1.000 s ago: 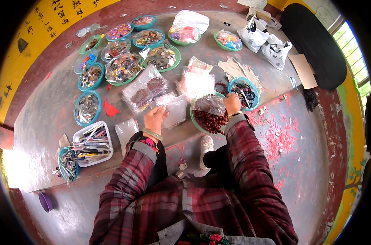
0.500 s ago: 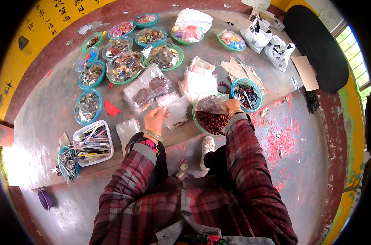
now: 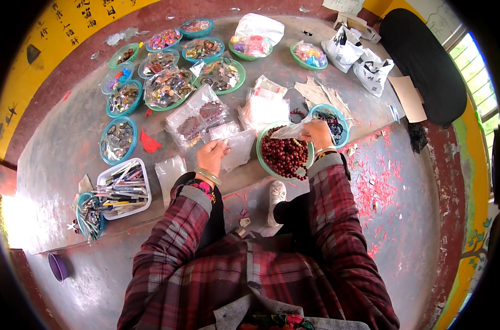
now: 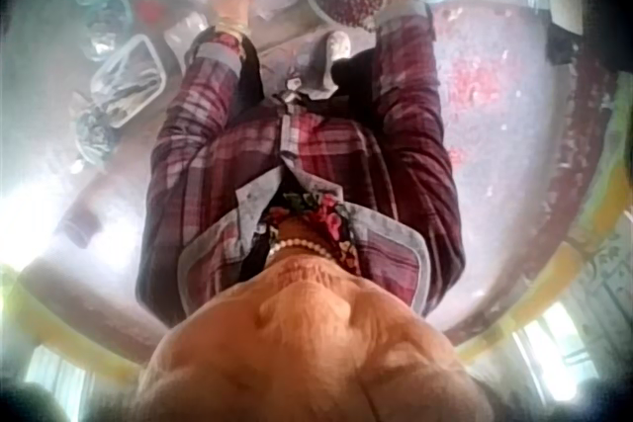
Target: The person sits on the floor and repeatedly picks up beaded bracelets from a bowl, places them into small plastic bags, and sets the filled bags aside. The workspace includes multiple bowls of beads and a tray of tools.
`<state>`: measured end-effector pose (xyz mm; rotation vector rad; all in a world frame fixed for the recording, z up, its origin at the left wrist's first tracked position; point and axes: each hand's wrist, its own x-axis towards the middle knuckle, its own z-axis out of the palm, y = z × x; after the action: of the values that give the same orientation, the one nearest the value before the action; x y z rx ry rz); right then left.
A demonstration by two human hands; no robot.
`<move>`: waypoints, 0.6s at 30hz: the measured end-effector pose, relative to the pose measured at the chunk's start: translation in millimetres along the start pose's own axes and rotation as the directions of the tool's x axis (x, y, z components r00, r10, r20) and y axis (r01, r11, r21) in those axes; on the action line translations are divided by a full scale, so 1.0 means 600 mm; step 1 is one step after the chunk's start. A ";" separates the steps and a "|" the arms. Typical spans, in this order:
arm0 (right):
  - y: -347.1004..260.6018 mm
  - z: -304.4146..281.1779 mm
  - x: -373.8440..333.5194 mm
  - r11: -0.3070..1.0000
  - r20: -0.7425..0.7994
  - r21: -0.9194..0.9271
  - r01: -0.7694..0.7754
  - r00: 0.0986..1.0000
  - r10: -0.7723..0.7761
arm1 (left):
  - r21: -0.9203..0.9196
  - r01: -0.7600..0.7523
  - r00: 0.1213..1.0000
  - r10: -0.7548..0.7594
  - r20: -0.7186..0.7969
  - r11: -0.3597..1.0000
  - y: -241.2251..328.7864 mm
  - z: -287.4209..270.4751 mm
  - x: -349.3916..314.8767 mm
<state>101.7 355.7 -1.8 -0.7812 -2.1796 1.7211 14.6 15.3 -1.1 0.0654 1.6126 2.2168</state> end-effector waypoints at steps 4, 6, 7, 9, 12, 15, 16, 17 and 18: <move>0.007 -0.067 -0.007 0.972 -0.035 -0.234 0.000 0.999 -0.008 | 0.017 0.001 0.999 -0.001 0.034 1.000 -0.009 0.019 0.004; -0.013 -0.062 -0.001 0.953 -0.116 -0.292 -0.076 0.992 0.043 | 0.054 -0.007 1.000 0.007 0.006 0.998 -0.010 0.005 0.005; -0.098 -0.026 -0.038 0.957 -0.235 -0.170 -0.237 0.952 0.195 | 0.067 -0.020 1.000 0.021 -0.018 0.998 -0.005 -0.007 0.003; -0.135 -0.047 -0.073 0.955 -0.192 -0.285 -0.086 0.981 0.031 | 0.063 -0.026 1.000 0.026 0.001 0.998 -0.007 0.010 0.002; -0.204 -0.031 -0.118 0.864 0.097 -0.480 0.150 0.988 -0.118 | 0.091 -0.032 0.999 0.031 0.012 0.995 -0.003 0.016 -0.001; -0.228 -0.005 -0.144 0.686 0.462 -0.567 0.457 0.865 -0.195 | 0.121 -0.004 1.000 0.004 0.003 0.993 -0.001 0.019 -0.002; -0.230 0.006 -0.151 0.639 0.542 -0.564 0.523 0.818 -0.192 | 0.106 -0.005 1.000 0.004 0.003 0.994 -0.001 0.018 -0.002; -0.231 0.016 -0.156 0.589 0.593 -0.546 0.595 0.772 -0.230 | 0.091 -0.005 1.000 0.005 0.003 0.996 -0.003 0.016 -0.001; -0.223 0.029 -0.158 0.566 0.624 -0.531 0.630 0.743 -0.242 | 0.075 -0.004 1.000 0.003 0.006 0.997 -0.004 0.017 -0.001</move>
<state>137.3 267.8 133.3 0.2004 -3.0989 0.7867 18.4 24.8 0.0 0.0957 1.6934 2.1563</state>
